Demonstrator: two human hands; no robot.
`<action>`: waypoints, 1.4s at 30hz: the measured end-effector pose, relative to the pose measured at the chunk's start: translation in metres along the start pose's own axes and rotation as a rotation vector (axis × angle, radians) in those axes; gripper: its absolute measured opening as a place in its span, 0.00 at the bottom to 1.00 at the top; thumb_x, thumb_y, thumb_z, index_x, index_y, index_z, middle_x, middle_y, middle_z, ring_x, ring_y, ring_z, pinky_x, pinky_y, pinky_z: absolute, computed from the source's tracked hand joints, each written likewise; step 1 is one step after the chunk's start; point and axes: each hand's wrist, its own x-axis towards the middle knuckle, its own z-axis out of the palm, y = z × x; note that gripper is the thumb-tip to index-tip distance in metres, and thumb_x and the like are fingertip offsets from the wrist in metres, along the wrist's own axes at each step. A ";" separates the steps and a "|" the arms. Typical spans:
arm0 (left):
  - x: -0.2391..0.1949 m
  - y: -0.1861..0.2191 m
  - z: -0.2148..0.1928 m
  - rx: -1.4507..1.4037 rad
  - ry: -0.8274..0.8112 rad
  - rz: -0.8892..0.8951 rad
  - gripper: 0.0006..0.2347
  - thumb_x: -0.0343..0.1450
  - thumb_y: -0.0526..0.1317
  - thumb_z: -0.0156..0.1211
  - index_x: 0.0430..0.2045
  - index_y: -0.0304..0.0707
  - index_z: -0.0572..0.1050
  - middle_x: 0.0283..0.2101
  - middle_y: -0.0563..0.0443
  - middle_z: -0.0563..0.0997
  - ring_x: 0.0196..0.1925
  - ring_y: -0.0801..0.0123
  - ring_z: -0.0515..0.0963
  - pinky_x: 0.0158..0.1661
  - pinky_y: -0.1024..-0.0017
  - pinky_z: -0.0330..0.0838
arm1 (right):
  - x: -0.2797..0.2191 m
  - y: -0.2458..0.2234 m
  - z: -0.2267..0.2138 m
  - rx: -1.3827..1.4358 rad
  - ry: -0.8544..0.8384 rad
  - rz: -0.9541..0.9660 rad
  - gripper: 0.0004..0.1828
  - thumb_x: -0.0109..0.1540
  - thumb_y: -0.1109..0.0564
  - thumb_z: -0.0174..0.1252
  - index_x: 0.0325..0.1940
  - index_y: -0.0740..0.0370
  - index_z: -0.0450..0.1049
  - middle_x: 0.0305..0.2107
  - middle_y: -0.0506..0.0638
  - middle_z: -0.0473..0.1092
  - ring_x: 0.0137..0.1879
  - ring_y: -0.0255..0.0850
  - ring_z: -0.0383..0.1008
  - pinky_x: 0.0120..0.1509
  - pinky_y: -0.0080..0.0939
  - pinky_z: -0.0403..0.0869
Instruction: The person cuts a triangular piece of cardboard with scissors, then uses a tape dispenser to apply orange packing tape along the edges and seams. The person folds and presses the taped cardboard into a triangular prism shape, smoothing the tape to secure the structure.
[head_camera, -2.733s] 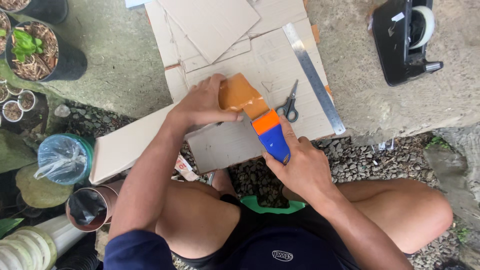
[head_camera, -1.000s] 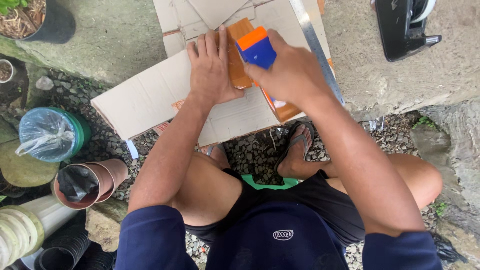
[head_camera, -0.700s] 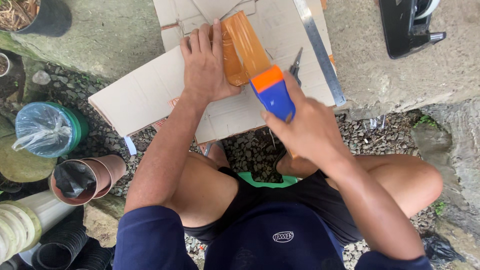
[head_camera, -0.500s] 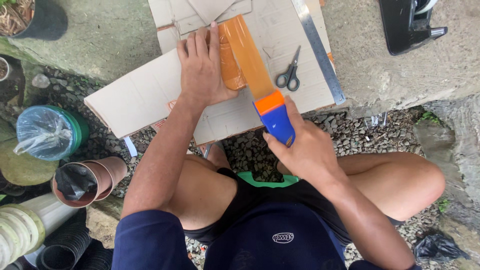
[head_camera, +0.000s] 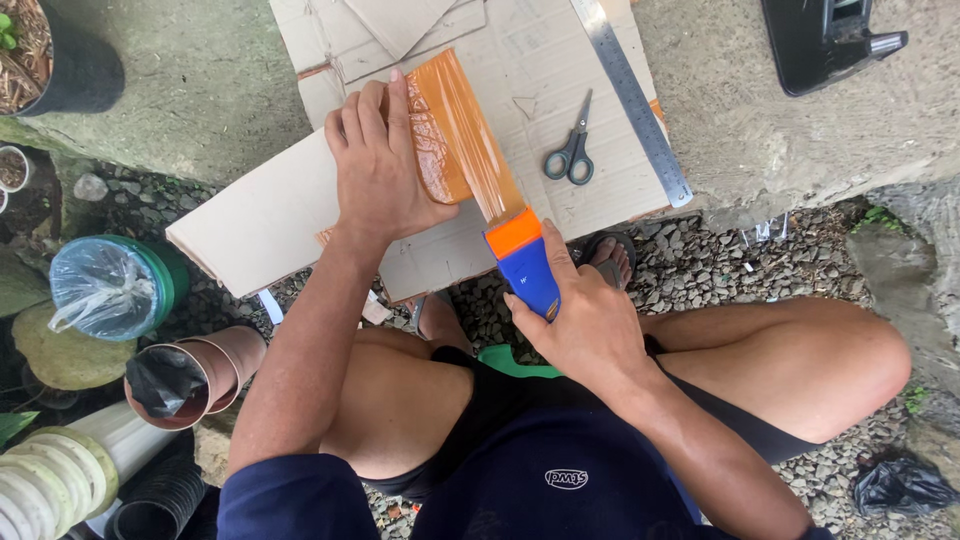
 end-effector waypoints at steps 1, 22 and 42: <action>0.000 0.000 -0.001 0.002 0.006 0.006 0.56 0.56 0.63 0.75 0.69 0.17 0.53 0.61 0.30 0.62 0.65 0.40 0.62 0.61 0.42 0.53 | -0.001 0.000 0.001 0.002 -0.015 0.013 0.49 0.57 0.40 0.65 0.75 0.64 0.55 0.25 0.65 0.72 0.27 0.60 0.77 0.33 0.55 0.78; -0.002 -0.001 -0.018 -0.008 0.024 0.017 0.54 0.58 0.61 0.77 0.71 0.19 0.53 0.62 0.29 0.62 0.64 0.40 0.64 0.62 0.41 0.54 | -0.025 -0.030 0.019 -0.121 0.135 -0.042 0.49 0.56 0.39 0.67 0.75 0.58 0.56 0.24 0.63 0.68 0.19 0.55 0.73 0.23 0.51 0.75; -0.028 0.029 -0.145 -0.088 0.358 -0.159 0.61 0.61 0.72 0.75 0.74 0.31 0.38 0.63 0.32 0.56 0.68 0.49 0.59 0.66 0.51 0.55 | -0.088 -0.065 -0.053 -0.345 0.337 -0.409 0.41 0.53 0.38 0.70 0.66 0.55 0.70 0.21 0.54 0.63 0.16 0.46 0.67 0.21 0.45 0.72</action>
